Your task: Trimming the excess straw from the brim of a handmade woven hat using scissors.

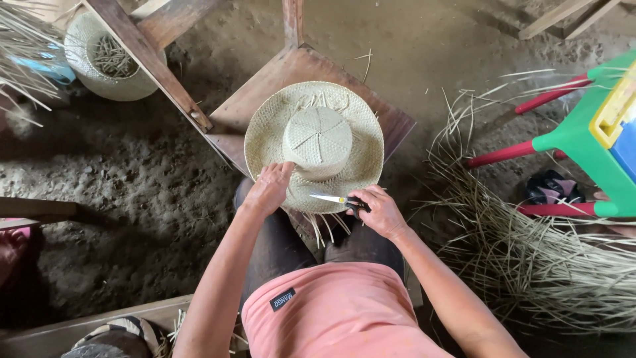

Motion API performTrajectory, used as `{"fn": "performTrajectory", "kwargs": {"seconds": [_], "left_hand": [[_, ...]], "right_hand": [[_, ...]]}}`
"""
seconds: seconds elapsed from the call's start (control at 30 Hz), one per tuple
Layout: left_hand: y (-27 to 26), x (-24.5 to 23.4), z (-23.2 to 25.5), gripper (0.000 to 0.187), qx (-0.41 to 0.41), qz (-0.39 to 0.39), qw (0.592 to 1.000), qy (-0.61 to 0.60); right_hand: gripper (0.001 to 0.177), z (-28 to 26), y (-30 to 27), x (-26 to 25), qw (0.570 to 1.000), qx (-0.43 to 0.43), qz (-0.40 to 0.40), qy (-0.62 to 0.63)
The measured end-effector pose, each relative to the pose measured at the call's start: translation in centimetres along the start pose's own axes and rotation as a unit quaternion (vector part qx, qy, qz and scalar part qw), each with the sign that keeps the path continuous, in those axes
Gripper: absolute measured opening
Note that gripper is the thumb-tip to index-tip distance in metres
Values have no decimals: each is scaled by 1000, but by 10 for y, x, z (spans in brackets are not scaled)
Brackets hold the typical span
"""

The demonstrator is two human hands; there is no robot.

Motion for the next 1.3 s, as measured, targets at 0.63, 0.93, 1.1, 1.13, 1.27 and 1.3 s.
{"fn": "performTrajectory", "kwargs": {"seconds": [0.63, 0.93, 1.1, 1.13, 1.27, 1.3], "left_hand": [[-108, -101, 0, 14, -140, 188, 949, -213], [-311, 10, 0, 12, -301, 113, 916, -239], [-347, 28, 22, 15, -443, 40, 861, -246], [-350, 32, 20, 15, -442, 40, 861, -247], [-352, 38, 10, 14, -428, 89, 869, -232], [-349, 36, 5, 19, -393, 152, 872, -250]], "right_hand": [[37, -5, 10, -11, 1000, -12, -15, 10], [39, 3, 3, -4, 999, 12, -28, 35], [40, -1, 7, -7, 999, 5, -41, 11], [40, -1, 6, -6, 999, 5, -40, 10], [41, -8, 8, -11, 998, 14, -51, 16], [40, -11, 8, -15, 998, 14, -67, 15]]}}
Point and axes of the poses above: each hand's wrist, its own y-axis towards the middle knuckle, its own x-axis out of the palm, z = x × y, the point moved 1 cm from there along y, towards the middle knuckle, and after that the axes turned 6 degrees about -z, right-handed, at the moved point
